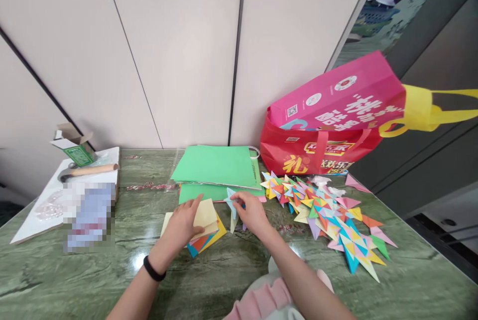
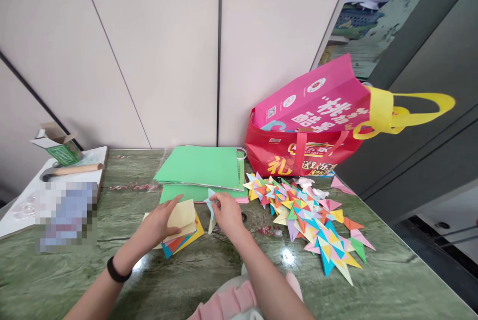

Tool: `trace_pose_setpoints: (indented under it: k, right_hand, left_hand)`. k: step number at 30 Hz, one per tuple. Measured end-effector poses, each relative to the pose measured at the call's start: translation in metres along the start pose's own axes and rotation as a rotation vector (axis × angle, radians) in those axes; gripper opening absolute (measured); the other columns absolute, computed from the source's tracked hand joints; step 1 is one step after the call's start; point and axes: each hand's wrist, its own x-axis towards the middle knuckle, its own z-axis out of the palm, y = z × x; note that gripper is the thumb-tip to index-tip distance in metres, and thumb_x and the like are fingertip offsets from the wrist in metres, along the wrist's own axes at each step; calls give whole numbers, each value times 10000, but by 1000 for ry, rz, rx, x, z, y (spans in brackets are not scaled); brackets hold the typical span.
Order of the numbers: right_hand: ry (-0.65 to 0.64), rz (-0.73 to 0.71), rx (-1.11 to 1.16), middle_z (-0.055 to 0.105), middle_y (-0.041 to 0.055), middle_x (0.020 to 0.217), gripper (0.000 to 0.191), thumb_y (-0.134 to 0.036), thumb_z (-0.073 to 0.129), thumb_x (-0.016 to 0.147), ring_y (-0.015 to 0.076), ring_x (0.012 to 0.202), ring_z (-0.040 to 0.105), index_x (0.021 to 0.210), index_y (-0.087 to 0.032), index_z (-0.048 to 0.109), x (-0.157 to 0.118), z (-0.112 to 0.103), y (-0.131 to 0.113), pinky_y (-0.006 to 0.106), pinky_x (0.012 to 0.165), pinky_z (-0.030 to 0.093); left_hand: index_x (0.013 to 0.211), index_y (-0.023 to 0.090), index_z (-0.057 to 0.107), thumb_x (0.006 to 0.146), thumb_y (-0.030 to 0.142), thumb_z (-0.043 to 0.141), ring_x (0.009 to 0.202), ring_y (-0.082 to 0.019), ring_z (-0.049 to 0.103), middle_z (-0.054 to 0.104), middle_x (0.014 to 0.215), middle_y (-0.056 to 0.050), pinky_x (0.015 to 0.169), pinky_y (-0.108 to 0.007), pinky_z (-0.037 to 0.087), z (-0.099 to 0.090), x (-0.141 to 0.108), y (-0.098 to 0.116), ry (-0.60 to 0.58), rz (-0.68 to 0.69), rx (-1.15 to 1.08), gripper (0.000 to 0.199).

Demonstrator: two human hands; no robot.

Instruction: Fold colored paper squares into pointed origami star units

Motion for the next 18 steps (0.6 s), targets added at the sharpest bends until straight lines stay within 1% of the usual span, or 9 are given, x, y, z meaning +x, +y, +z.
trace_pose_setpoints:
  k: [2,4,6,7,9,11,13,15,18]
  right_hand:
    - [-2,3,-127,603,59,978,210,-118,528,730,174,730,595,878,-216,641,-3,-1,-3,282,649,426]
    - [34,8,-222,534,89,1122,248,-118,545,729,189,767,594,931,-228,635,-6,-1,-6,283,626,418]
    - [82,-4,-254,497,104,1175,269,-115,542,737,198,794,592,964,-231,627,-7,-2,-10,279,617,415]
    - [98,-18,-240,511,102,1154,261,-114,533,746,193,786,592,961,-227,626,-8,-1,-12,275,620,416]
    - [91,-56,-169,586,80,1021,212,-112,515,762,169,726,591,909,-211,631,-8,1,-14,265,629,419]
    - [17,-95,-77,639,42,834,164,-105,514,761,152,658,586,834,-195,630,-9,5,-15,247,621,420]
    - [-93,-130,-2,654,19,717,147,-84,530,738,146,627,591,795,-184,621,-10,10,-16,227,588,415]
    - [-176,-154,31,656,13,670,139,-73,533,728,142,609,596,778,-176,613,-12,14,-17,216,564,409]
    - [-240,-170,25,662,21,679,124,-75,524,738,141,621,600,751,-167,606,-15,18,-19,213,566,407]
  left_hand:
    - [1332,101,313,684,155,620,1110,-291,494,524,1230,-191,900,-367,374,0,0,-3,22,-1,3,719]
    - [1330,96,318,688,158,616,1119,-297,488,524,1228,-198,899,-371,376,1,0,-5,30,8,3,710]
    - [1328,105,322,670,166,630,1109,-299,495,523,1228,-195,893,-371,383,3,0,-7,26,14,-1,729]
    - [1327,113,324,657,169,640,1107,-298,496,523,1229,-190,894,-370,382,4,1,-8,21,18,-1,743]
    - [1326,125,325,634,171,655,1111,-297,490,520,1233,-179,900,-368,378,6,1,-9,6,28,8,768]
    - [1333,127,316,620,171,659,1121,-299,476,510,1242,-177,903,-368,374,7,1,-9,-14,41,29,792]
    - [1341,121,304,609,164,657,1123,-301,467,499,1250,-177,899,-367,374,8,1,-9,-37,54,54,813]
    - [1349,124,291,593,146,651,1125,-298,459,495,1251,-168,897,-365,372,8,1,-10,-59,67,78,838]
    - [1359,159,270,576,122,637,1131,-280,455,499,1246,-140,901,-353,366,8,1,-10,-78,83,92,865]
